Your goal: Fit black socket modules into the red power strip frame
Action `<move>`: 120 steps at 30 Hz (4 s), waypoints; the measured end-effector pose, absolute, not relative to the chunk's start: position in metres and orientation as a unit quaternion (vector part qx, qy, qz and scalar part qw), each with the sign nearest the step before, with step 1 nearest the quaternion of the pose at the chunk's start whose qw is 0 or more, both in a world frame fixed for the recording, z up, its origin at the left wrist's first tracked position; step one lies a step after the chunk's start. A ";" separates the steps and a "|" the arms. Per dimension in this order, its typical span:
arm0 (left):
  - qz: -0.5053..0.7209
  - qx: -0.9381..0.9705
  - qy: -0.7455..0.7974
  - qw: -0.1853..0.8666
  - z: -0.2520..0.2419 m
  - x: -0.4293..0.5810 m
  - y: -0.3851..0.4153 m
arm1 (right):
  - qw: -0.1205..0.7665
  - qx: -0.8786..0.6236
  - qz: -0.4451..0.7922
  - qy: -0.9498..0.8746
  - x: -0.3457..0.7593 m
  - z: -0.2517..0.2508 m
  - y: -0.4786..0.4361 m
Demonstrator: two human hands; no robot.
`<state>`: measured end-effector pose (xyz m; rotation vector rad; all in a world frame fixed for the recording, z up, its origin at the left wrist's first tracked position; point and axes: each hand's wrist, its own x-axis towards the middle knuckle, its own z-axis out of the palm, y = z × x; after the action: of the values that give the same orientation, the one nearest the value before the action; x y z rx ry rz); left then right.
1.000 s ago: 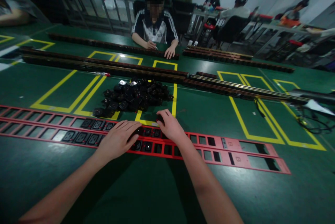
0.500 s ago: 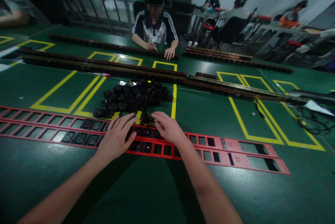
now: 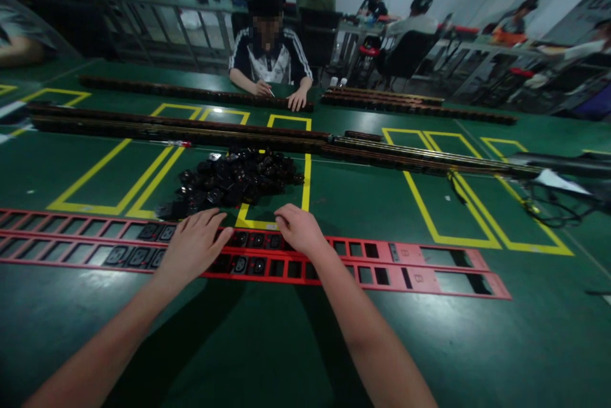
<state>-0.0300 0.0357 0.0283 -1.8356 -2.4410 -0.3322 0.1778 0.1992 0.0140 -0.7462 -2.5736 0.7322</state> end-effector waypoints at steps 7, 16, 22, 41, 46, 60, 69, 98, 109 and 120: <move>-0.135 -0.588 -0.796 0.049 0.034 -0.042 0.107 | 0.171 -0.262 0.239 -0.919 0.178 0.015 0.198; -0.052 -0.644 -0.763 0.017 0.010 -0.042 0.151 | 0.179 -0.267 0.219 -0.921 0.178 0.011 0.197; -0.027 -0.728 -0.685 0.002 0.012 -0.021 0.118 | 0.191 -0.283 0.213 -0.915 0.179 0.010 0.196; -0.140 -0.697 -0.703 0.002 0.016 -0.007 0.091 | 0.166 -0.294 0.182 -0.924 0.176 0.011 0.197; -0.146 -0.700 -0.699 -0.004 0.016 -0.007 0.092 | 0.157 -0.261 0.189 -0.933 0.175 0.009 0.198; -0.129 -0.705 -0.697 -0.015 0.017 -0.008 0.091 | 0.158 -0.247 0.176 -0.940 0.175 0.007 0.196; -0.195 -0.756 -0.625 -0.026 0.017 -0.007 0.091 | 0.265 -0.167 0.280 -0.907 0.182 0.009 0.197; -0.232 -0.696 -0.679 -0.002 0.025 -0.022 0.093 | 0.170 -0.356 0.166 -0.904 0.175 0.014 0.197; -0.135 -0.620 -0.767 -0.095 0.047 -0.066 0.082 | 0.163 -0.350 0.192 -0.902 0.175 0.015 0.198; -0.033 -0.666 -0.745 0.032 0.053 -0.014 0.078 | 0.164 -0.365 0.163 -0.902 0.175 0.012 0.198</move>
<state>-0.0138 0.0780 0.0531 -2.0507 -2.2929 -0.1027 0.1745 0.1979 0.0123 -1.0394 -2.5714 0.4656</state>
